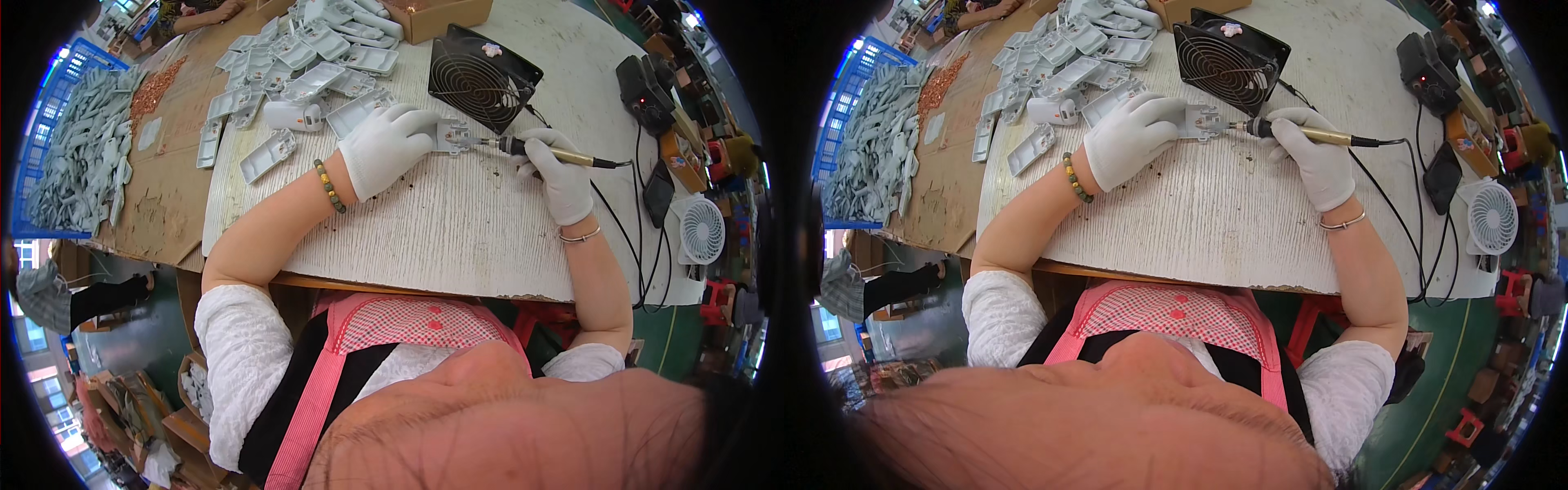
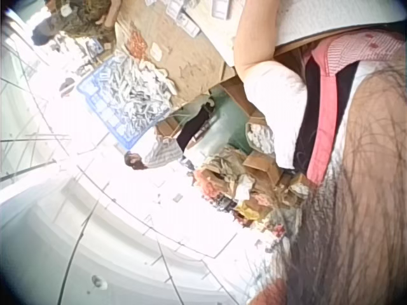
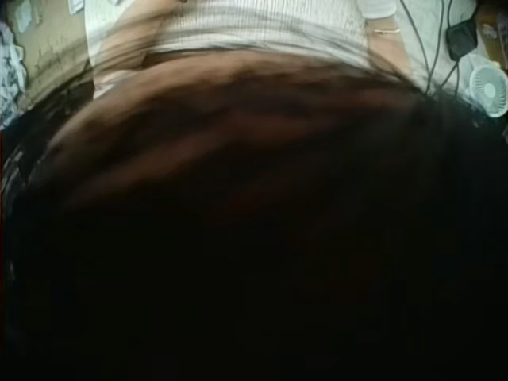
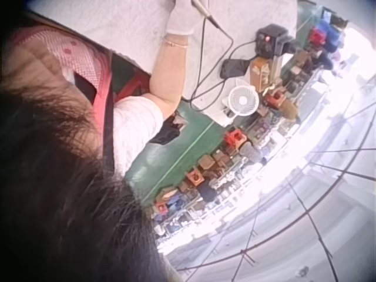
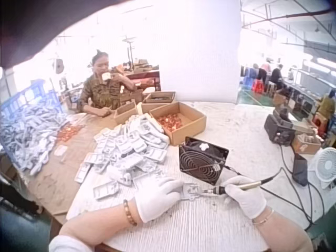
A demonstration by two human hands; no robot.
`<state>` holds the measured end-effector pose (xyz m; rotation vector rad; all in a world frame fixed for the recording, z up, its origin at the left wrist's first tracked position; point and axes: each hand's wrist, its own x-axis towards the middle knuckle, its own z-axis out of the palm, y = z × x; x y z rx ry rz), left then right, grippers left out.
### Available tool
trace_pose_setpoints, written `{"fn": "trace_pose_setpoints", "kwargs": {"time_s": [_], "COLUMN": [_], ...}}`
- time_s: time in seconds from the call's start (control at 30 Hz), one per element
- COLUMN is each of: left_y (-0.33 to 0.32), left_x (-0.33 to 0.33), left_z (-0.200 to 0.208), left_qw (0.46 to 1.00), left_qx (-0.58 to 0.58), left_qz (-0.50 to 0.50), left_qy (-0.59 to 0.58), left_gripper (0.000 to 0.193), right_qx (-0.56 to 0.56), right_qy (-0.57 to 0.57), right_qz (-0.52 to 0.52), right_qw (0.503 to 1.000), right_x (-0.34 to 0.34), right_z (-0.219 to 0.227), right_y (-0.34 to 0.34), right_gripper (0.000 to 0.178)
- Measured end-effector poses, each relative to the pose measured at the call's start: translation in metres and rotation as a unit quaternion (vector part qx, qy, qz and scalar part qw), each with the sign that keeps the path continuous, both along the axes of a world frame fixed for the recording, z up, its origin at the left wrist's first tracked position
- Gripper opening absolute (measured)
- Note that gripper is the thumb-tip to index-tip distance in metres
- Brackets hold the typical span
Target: Soldering electronic components onto small plastic parts at a factory workstation.
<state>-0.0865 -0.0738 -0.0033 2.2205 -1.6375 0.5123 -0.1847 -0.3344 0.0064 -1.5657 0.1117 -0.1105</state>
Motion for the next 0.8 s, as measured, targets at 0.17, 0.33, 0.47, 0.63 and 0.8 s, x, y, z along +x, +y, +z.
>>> {"fn": "trace_pose_setpoints", "kwargs": {"time_s": [0.17,0.33,0.47,0.63,0.8], "left_y": [-0.001,0.000,0.001,0.017,0.039], "left_x": [0.001,0.000,0.000,0.007,0.012], "left_z": [-0.001,0.000,0.003,0.026,0.033], "left_qw": [1.000,1.000,1.000,0.984,0.960], "left_qx": [-0.009,-0.011,-0.016,0.040,0.096], "left_qz": [-0.006,-0.007,-0.013,0.170,0.254], "left_qy": [-0.002,-0.004,0.009,0.022,-0.059], "left_gripper": [0.011,0.012,0.017,0.028,0.029], "right_qx": [-0.008,0.014,0.084,0.088,0.091], "right_qy": [0.000,-0.003,-0.023,-0.030,-0.024], "right_qz": [0.001,-0.015,-0.026,-0.027,-0.023], "right_qw": [1.000,1.000,0.996,0.995,0.995], "right_x": [0.000,0.002,0.004,0.004,0.004], "right_z": [0.001,-0.003,-0.008,-0.006,-0.006], "right_y": [0.001,-0.002,-0.008,-0.007,-0.007], "right_gripper": [0.018,0.018,0.018,0.018,0.018]}}
